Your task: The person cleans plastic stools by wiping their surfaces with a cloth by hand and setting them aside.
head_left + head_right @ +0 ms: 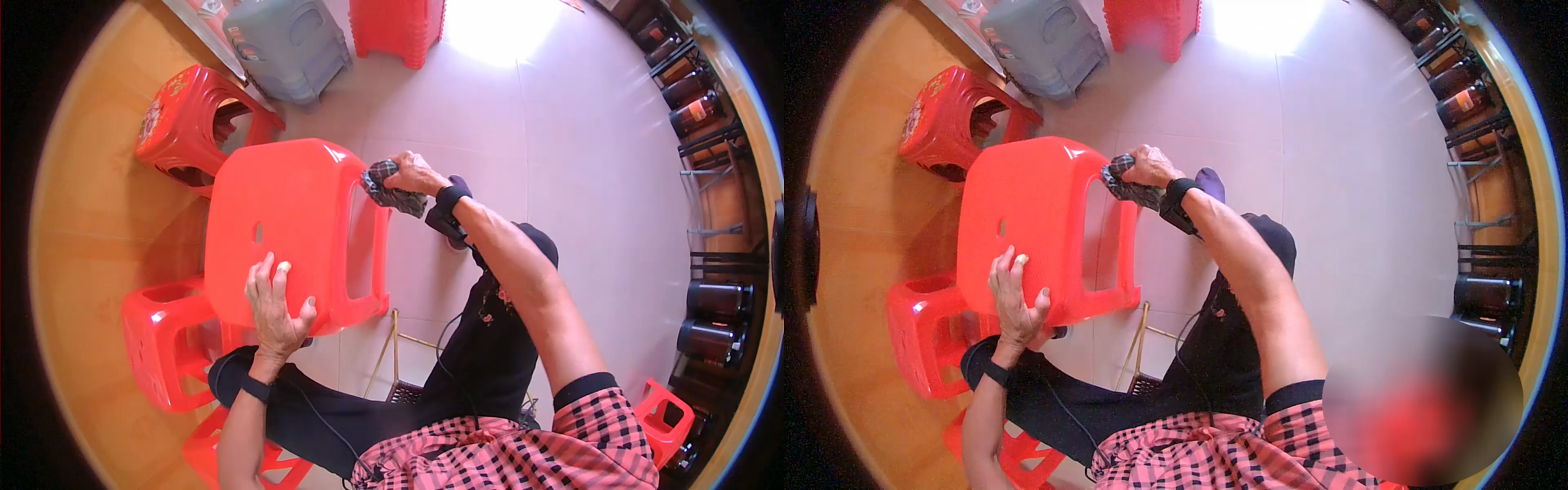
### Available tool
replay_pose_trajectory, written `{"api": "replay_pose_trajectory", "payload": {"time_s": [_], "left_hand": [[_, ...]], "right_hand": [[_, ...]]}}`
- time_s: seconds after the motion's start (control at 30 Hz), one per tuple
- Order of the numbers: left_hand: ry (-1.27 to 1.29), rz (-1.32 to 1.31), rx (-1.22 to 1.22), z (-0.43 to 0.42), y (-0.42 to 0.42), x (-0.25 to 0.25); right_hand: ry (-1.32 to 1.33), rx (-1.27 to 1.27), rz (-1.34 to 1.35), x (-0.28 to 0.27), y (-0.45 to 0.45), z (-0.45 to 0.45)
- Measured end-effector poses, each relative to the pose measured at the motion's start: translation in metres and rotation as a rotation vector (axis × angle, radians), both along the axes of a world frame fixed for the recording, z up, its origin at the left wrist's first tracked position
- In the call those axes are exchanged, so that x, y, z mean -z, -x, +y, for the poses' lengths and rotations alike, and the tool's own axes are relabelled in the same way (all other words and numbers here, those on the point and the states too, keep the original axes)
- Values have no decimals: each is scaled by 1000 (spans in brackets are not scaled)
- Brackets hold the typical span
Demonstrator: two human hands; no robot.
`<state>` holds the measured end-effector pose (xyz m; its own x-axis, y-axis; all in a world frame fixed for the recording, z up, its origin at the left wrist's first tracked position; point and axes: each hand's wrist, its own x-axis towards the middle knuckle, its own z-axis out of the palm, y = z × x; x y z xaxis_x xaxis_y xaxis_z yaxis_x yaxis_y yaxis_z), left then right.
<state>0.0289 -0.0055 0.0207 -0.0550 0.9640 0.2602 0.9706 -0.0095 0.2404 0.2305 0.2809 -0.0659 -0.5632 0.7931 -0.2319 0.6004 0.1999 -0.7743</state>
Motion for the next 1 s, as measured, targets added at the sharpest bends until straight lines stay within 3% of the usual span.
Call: {"api": "replay_pose_trajectory", "payload": {"time_s": [0.17, 0.3, 0.47, 0.73, 0.97, 1.0], "left_hand": [[-25, 30, 1, -1, -2, 0], [-15, 40, -6, 0, -2, -2], [-20, 38, -6, 2, -3, -1], [-39, 32, -14, 3, 0, 2], [-46, 26, -43, 2, 0, 5], [-46, 21, -43, 2, -1, 5]], "right_hand": [[161, -43, 263, -68, -9, -19], [223, -103, 385, -82, -9, -45], [36, -252, 450, -79, -11, -84], [158, -637, 360, -62, -9, -148], [222, -702, 355, -57, -8, -151], [135, -820, 208, -58, -4, -159]]}}
